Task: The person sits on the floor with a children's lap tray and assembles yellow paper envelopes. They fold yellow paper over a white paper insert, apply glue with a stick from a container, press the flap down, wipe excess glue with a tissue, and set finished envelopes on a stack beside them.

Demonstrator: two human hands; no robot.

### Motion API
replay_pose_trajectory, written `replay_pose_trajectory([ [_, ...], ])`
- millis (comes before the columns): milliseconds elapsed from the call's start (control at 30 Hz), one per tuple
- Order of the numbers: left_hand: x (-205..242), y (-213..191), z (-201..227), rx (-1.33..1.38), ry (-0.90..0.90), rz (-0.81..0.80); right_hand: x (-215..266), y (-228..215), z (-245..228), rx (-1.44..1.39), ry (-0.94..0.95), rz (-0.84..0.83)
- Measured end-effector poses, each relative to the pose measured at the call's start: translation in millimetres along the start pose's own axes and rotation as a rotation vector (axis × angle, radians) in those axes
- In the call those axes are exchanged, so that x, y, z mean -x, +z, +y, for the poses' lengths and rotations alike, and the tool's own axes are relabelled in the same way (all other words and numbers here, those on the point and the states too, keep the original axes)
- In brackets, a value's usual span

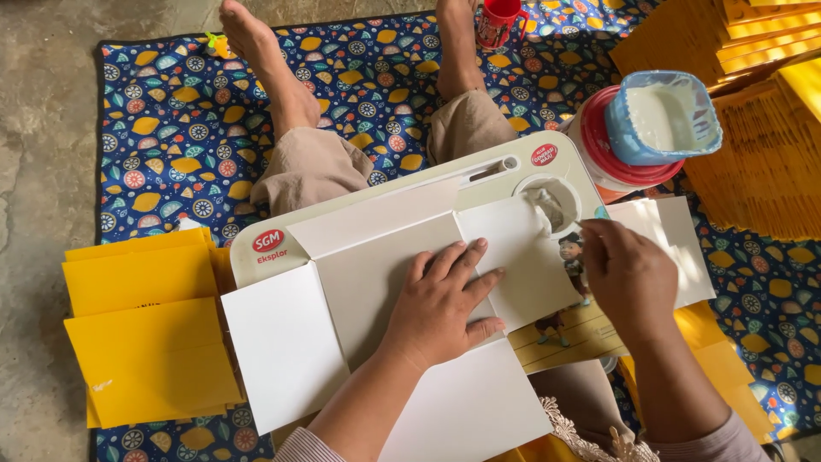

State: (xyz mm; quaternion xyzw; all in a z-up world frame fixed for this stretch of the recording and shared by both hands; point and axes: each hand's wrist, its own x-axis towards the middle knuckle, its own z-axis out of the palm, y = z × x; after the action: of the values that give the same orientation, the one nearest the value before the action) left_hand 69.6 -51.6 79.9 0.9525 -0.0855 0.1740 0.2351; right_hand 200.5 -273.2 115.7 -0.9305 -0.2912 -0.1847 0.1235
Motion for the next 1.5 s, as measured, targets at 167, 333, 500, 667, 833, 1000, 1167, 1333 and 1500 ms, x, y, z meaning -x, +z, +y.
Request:
replay_pose_trajectory([
  [167, -1, 2, 0, -0.006, 0.004, -0.002, -4, -14, -10, -0.069, 0.008, 0.013],
  [333, -2, 0, 1, -0.023, 0.006, -0.008, -7, -3, -13, -0.043, -0.025, -0.001],
  [500, -1, 3, 0, -0.034, 0.000, -0.044, -7, -10, -14, 0.000, -0.046, -0.092],
  [667, -1, 0, 1, -0.025, 0.001, -0.034, 12, -30, -10, 0.061, -0.066, -0.165],
  [833, -1, 1, 0, -0.025, 0.001, -0.038, 27, -63, -5, 0.084, -0.011, -0.325],
  [1000, -1, 2, 0, -0.016, 0.004, -0.021, 30, -80, 1, 0.206, 0.046, -0.490],
  [1167, -2, 0, 2, -0.024, 0.013, 0.012, 15, -61, -8, 0.178, -0.071, -0.271],
  [1333, 0, 7, -1, -0.031, 0.020, 0.009, -14, -32, -9, 0.132, -0.121, -0.146],
  [1500, 4, 21, -9, -0.106, -0.032, -0.142, -33, -10, -1, 0.055, -0.189, -0.169],
])
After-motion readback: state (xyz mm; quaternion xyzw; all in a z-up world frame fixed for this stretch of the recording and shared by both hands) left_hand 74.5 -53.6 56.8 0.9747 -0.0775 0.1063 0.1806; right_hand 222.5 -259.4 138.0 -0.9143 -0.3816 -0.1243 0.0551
